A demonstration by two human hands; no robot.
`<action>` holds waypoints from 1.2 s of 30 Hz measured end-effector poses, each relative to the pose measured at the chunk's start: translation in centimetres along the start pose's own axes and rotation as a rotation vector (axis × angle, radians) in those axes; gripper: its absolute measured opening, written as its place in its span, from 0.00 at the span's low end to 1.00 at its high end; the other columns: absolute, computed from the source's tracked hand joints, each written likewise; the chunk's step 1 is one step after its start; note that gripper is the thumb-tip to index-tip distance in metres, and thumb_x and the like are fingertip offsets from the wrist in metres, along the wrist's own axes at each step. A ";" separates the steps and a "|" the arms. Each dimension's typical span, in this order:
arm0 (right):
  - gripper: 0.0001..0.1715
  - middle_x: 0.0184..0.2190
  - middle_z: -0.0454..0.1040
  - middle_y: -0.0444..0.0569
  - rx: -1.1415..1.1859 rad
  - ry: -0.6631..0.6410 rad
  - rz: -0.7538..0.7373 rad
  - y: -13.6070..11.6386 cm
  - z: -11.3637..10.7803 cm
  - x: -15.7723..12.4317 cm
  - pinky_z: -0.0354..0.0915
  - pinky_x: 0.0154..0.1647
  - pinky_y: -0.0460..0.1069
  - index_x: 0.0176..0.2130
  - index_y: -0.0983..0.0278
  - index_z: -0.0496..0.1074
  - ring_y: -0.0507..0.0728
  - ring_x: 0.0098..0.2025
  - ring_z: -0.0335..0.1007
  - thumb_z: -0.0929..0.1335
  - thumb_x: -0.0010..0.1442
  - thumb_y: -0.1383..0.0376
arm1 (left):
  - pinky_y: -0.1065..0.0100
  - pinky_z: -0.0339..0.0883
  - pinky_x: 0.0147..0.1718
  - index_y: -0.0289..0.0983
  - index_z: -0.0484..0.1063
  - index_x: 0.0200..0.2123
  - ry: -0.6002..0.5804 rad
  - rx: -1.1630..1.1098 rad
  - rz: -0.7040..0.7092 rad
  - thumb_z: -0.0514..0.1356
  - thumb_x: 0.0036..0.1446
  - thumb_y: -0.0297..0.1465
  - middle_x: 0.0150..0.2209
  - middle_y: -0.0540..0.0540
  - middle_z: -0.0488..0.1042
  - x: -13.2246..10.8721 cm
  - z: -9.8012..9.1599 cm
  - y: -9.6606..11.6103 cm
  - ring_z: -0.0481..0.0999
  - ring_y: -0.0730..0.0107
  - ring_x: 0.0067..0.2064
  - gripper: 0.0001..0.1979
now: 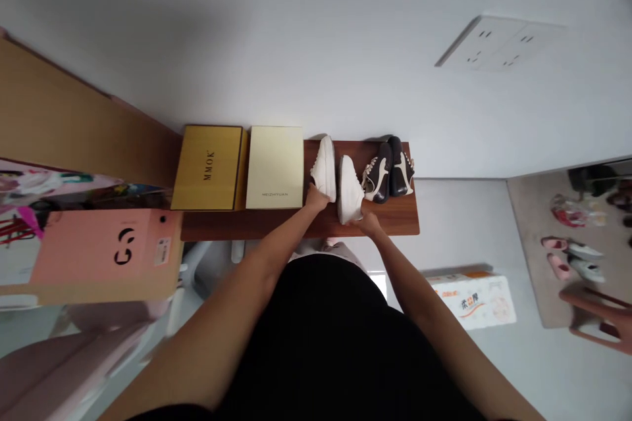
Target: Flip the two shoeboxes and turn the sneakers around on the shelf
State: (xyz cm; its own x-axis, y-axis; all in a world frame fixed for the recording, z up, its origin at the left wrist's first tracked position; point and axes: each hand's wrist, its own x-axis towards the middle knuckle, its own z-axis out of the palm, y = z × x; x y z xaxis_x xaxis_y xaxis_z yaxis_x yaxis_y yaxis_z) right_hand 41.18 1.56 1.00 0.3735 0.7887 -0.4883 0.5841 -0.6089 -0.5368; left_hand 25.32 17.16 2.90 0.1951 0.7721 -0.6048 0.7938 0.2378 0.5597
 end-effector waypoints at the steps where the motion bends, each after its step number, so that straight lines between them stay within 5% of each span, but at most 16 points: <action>1: 0.21 0.34 0.78 0.48 0.009 -0.018 -0.017 0.0 -0.2 0.1 0.70 0.40 0.51 0.39 0.65 0.75 0.61 0.40 0.76 0.77 0.47 0.58 | 0.61 0.65 0.59 0.25 0.58 0.65 0.003 0.033 0.001 0.71 0.49 0.29 0.62 0.24 0.67 0.2 -0.1 0.1 0.70 0.49 0.64 0.43; 4: 0.18 0.31 0.77 0.47 0.031 -0.043 -0.083 -0.3 -0.8 0.3 0.70 0.38 0.51 0.37 0.64 0.74 0.61 0.38 0.75 0.77 0.47 0.59 | 0.63 0.69 0.53 0.29 0.66 0.57 -0.002 0.127 0.028 0.73 0.48 0.32 0.57 0.28 0.73 0.3 -0.5 0.4 0.75 0.50 0.58 0.35; 10: 0.10 0.26 0.73 0.47 -0.043 -0.055 -0.187 -0.9 -2.2 0.5 0.68 0.35 0.51 0.31 0.63 0.70 0.59 0.33 0.72 0.73 0.52 0.61 | 0.65 0.67 0.52 0.34 0.67 0.54 -0.026 0.319 0.164 0.70 0.52 0.34 0.55 0.33 0.75 0.0 -1.6 2.3 0.75 0.53 0.58 0.27; 17: 0.15 0.39 0.78 0.54 -0.364 -0.139 -0.274 -3.6 -3.9 0.9 0.67 0.41 0.52 0.41 0.64 0.72 0.63 0.42 0.75 0.72 0.58 0.57 | 0.57 0.63 0.57 0.34 0.67 0.53 -0.028 0.540 0.350 0.66 0.58 0.31 0.53 0.32 0.76 -1.5 -2.0 4.2 0.75 0.48 0.57 0.21; 25: 0.17 0.48 0.78 0.58 -0.603 -0.204 -0.264 -8.1 -4.7 3.5 0.68 0.47 0.52 0.51 0.63 0.71 0.64 0.50 0.76 0.67 0.65 0.58 | 0.53 0.54 0.64 0.30 0.70 0.50 0.060 0.414 0.410 0.56 0.64 0.25 0.51 0.28 0.75 -2.2 -1.2 4.0 0.71 0.45 0.60 0.13; 36: 0.16 0.49 0.78 0.61 -0.651 -0.223 -0.241 -10.0 -4.2 5.6 0.70 0.50 0.54 0.52 0.64 0.71 0.65 0.51 0.77 0.67 0.66 0.62 | 0.52 0.50 0.67 0.31 0.71 0.49 0.085 0.246 0.352 0.53 0.65 0.26 0.51 0.31 0.74 -0.9 0.2 3.4 0.69 0.46 0.62 0.12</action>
State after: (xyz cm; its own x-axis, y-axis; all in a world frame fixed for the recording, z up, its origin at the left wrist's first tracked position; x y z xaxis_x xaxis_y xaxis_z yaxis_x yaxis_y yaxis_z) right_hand 40.47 12.41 6.52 0.0646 0.8162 -0.5742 0.9678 -0.1916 -0.1634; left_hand 27.91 17.15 5.27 0.4384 0.8294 -0.3463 0.8029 -0.1882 0.5656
